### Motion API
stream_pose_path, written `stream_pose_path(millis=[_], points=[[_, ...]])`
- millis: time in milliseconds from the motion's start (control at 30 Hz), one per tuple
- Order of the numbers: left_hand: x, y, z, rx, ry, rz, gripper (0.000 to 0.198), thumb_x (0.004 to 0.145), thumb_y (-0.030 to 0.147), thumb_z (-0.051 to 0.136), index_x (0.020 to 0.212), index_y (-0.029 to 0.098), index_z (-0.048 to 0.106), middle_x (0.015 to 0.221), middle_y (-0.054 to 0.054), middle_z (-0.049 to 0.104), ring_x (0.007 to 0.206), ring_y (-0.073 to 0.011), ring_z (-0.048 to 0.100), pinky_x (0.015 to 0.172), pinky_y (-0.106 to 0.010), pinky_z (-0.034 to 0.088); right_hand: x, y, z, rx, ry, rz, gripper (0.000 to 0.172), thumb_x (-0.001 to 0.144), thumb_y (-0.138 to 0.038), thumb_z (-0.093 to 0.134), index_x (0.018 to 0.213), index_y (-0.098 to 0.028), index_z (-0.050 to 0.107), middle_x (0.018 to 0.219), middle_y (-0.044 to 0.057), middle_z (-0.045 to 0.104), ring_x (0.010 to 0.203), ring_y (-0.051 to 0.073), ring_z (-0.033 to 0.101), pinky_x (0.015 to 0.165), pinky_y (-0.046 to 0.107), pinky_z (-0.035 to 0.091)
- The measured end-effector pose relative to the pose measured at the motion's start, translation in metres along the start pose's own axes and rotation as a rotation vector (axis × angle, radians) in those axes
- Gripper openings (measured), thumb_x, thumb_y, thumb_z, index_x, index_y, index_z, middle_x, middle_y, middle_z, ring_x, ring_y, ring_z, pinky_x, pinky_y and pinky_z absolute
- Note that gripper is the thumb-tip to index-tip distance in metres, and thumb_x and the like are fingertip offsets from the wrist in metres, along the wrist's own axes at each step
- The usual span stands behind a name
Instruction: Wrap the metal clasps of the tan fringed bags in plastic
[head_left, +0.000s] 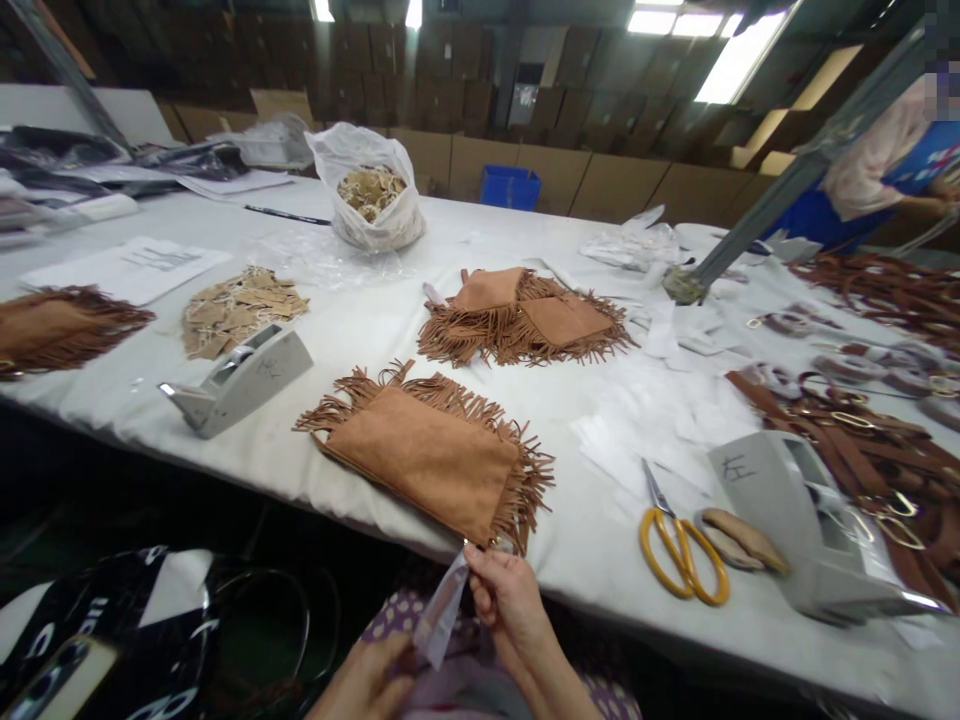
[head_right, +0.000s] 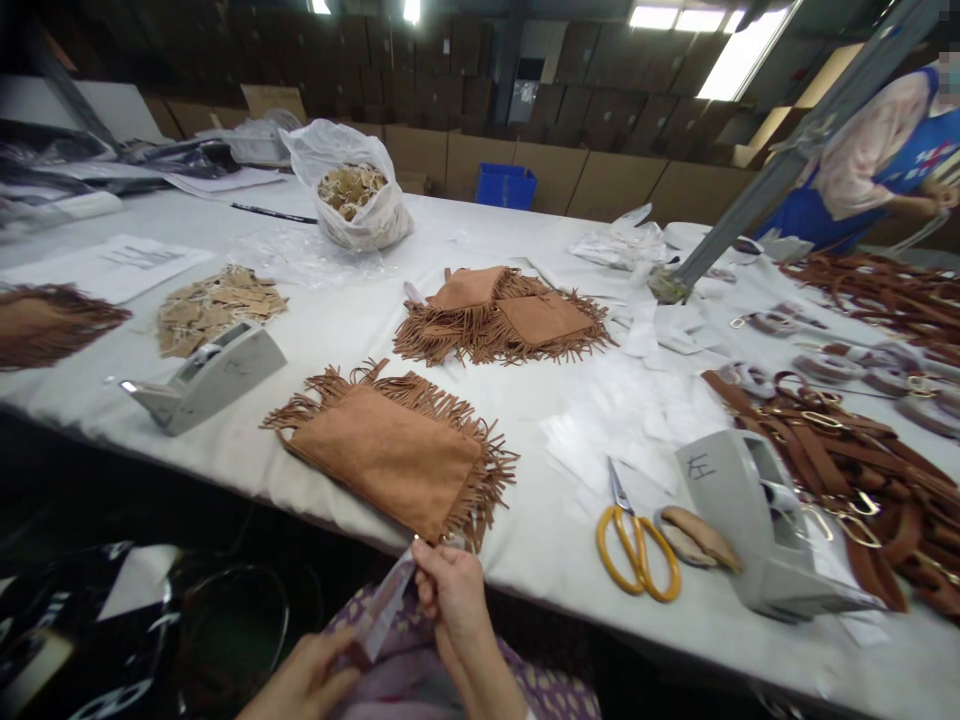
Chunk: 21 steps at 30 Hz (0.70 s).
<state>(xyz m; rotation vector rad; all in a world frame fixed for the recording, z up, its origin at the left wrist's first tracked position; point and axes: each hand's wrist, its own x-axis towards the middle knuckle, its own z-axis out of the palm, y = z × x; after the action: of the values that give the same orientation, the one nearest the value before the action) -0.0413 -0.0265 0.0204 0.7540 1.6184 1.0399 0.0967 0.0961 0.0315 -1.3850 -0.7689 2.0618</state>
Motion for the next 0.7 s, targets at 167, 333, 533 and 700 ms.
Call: stream_pose_path(millis=[167,333,533,700], points=[[0.02,0.028,-0.001,-0.127,0.105,-0.132,0.048,0.074,0.054,0.059,0.104,0.017,0.061,0.073,-0.003,0.069,0.028,-0.0057,0.04,0.029,-0.019,0.025,0.002,0.0,-0.002,-0.079,0.031,-0.038,0.046,0.056,-0.05,0.077,0.044,-0.017,0.048,0.032,-0.007,0.041,0.03,0.002,0.024,0.035,0.021,0.008],[0.036,0.051,0.047,-0.27,-0.161,-0.149,0.051,0.065,0.064,0.065,0.076,0.014,0.058,0.052,0.001,0.059,0.032,-0.0085,0.049,0.032,-0.017,0.032,-0.001,0.001,-0.003,-0.101,0.022,-0.077,0.048,0.058,-0.052,0.076,0.041,-0.016,0.048,0.03,-0.004,0.044,0.029,0.003,0.029,0.036,0.021,0.011],[0.038,0.032,0.05,-0.223,-0.172,-0.119,0.053,0.065,0.068,0.062,0.064,0.015,0.058,0.048,0.002,0.057,0.028,-0.0054,0.039,0.033,-0.017,0.023,-0.001,0.01,-0.006,-0.082,0.02,-0.087,0.042,0.057,-0.048,0.076,0.043,-0.015,0.054,0.031,-0.004,0.044,0.027,0.003,0.03,0.034,0.02,0.011],[0.046,0.011,0.048,-0.183,-0.181,-0.115,0.057,0.062,0.072,0.061,0.058,0.015,0.058,0.042,0.004,0.048,0.03,-0.0035,0.027,0.035,-0.018,0.019,-0.003,0.005,-0.022,-0.203,-0.091,-0.075,0.046,0.062,-0.058,0.068,0.049,-0.015,0.057,0.038,-0.002,0.051,0.03,0.006,0.04,0.033,0.019,0.021]])
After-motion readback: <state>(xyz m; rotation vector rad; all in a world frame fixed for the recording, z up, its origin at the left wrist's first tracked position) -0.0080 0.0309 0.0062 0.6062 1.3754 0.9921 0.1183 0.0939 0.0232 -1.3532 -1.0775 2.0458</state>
